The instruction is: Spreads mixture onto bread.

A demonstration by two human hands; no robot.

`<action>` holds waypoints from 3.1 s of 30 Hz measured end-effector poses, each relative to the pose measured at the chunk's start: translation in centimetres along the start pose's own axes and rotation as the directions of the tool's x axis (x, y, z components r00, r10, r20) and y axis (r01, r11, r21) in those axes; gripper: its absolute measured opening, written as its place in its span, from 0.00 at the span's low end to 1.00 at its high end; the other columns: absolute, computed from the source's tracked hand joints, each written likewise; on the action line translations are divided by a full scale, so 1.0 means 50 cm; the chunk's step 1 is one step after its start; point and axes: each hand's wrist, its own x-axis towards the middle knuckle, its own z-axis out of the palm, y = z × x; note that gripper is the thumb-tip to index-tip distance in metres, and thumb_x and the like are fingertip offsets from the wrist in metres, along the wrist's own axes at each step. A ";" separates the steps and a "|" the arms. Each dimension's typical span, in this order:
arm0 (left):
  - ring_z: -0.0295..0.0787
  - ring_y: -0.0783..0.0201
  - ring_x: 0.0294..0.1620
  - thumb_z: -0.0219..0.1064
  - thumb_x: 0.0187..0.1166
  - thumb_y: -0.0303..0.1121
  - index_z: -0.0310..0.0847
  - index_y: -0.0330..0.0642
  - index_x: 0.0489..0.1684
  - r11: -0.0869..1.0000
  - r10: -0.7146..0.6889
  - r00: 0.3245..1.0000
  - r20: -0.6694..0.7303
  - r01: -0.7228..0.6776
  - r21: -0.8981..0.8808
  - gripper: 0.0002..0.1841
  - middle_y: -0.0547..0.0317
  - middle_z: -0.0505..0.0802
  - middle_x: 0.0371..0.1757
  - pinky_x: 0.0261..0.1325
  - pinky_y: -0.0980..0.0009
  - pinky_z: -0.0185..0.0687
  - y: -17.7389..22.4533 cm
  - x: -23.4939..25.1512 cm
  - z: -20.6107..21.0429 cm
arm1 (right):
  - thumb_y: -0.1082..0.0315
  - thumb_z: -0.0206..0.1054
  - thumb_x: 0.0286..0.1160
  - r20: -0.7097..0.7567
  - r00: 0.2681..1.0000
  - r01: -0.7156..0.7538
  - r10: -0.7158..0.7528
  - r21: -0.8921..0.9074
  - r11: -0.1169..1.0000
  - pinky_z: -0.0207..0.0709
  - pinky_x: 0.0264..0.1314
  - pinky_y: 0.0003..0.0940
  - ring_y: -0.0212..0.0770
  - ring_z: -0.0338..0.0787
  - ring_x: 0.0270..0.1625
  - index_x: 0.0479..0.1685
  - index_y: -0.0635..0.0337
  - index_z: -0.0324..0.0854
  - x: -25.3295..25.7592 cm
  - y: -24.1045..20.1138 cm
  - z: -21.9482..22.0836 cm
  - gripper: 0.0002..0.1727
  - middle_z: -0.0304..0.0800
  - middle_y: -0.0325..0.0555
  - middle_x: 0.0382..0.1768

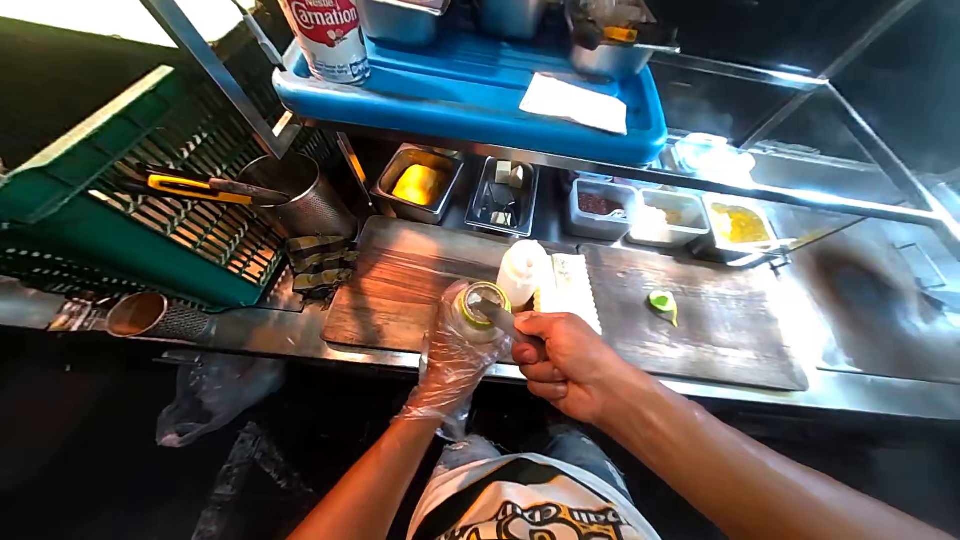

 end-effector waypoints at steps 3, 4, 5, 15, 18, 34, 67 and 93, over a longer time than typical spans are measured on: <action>0.82 0.65 0.73 0.93 0.39 0.35 0.58 0.67 0.91 0.978 -0.004 0.902 0.431 0.093 -0.186 0.64 0.66 0.82 0.79 0.71 0.61 0.85 -0.006 0.057 -0.078 | 0.64 0.50 0.89 0.008 0.997 -0.071 0.073 -0.157 0.985 0.46 0.06 0.13 0.20 0.53 0.07 0.42 0.54 0.73 -0.003 -0.029 -0.012 0.09 0.68 0.34 0.17; 0.83 0.64 0.73 0.94 0.37 0.33 0.65 0.66 0.88 0.975 -0.006 0.867 0.498 0.116 -0.190 0.62 0.66 0.85 0.76 0.71 0.62 0.86 -0.001 0.075 -0.092 | 0.64 0.51 0.88 0.018 0.997 -0.076 0.080 -0.167 0.983 0.47 0.06 0.13 0.20 0.54 0.07 0.42 0.54 0.74 -0.001 -0.030 -0.009 0.09 0.68 0.34 0.17; 0.88 0.66 0.66 0.93 0.35 0.32 0.74 0.61 0.80 0.983 -0.012 0.876 0.482 0.098 -0.153 0.55 0.64 0.90 0.68 0.67 0.64 0.88 0.006 0.083 -0.094 | 0.64 0.51 0.89 0.018 0.997 -0.066 0.069 -0.141 0.988 0.47 0.06 0.13 0.21 0.54 0.07 0.41 0.54 0.74 0.001 -0.028 -0.003 0.09 0.68 0.34 0.17; 0.85 0.58 0.67 0.89 0.50 0.45 0.65 0.45 0.83 0.992 0.050 0.986 -0.161 -0.031 0.119 0.52 0.49 0.87 0.69 0.70 0.54 0.81 -0.001 0.001 0.026 | 0.63 0.48 0.91 -0.029 0.999 0.048 -0.045 0.106 0.993 0.47 0.07 0.15 0.23 0.54 0.08 0.39 0.53 0.72 0.010 0.002 0.021 0.12 0.68 0.36 0.18; 0.83 0.63 0.71 0.91 0.44 0.44 0.56 0.62 0.92 0.997 0.055 0.952 0.301 -0.039 -0.059 0.63 0.60 0.82 0.78 0.70 0.58 0.84 -0.009 0.054 -0.064 | 0.63 0.49 0.91 -0.048 0.999 0.023 -0.022 0.028 0.999 0.47 0.07 0.14 0.22 0.54 0.08 0.42 0.54 0.73 0.006 -0.017 0.006 0.10 0.69 0.36 0.19; 0.81 0.63 0.74 0.91 0.44 0.43 0.53 0.60 0.94 0.991 0.103 0.951 0.290 -0.122 0.050 0.64 0.60 0.80 0.80 0.73 0.57 0.82 -0.001 0.068 -0.040 | 0.62 0.49 0.90 -0.027 0.999 0.018 -0.022 -0.126 0.992 0.46 0.06 0.14 0.21 0.52 0.08 0.41 0.54 0.73 0.009 -0.038 -0.020 0.11 0.68 0.35 0.18; 0.85 0.63 0.67 0.94 0.34 0.44 0.70 0.46 0.81 0.982 0.137 0.990 -0.026 -0.132 0.137 0.58 0.55 0.87 0.69 0.73 0.60 0.82 -0.009 0.012 0.034 | 0.62 0.51 0.94 0.039 0.967 0.253 -0.252 -0.269 0.929 0.57 0.11 0.18 0.26 0.68 0.12 0.62 0.58 0.81 -0.034 0.075 -0.119 0.15 0.81 0.43 0.23; 0.82 0.66 0.73 0.93 0.34 0.44 0.57 0.34 0.86 0.977 -0.018 0.932 -0.363 0.094 0.193 0.66 0.50 0.84 0.74 0.78 0.68 0.78 0.029 -0.021 0.083 | 0.64 0.62 0.84 0.421 0.590 0.279 -0.689 -0.907 -0.315 0.84 0.57 0.59 0.59 0.88 0.64 0.75 0.35 0.83 0.256 -0.088 -0.633 0.22 0.87 0.56 0.62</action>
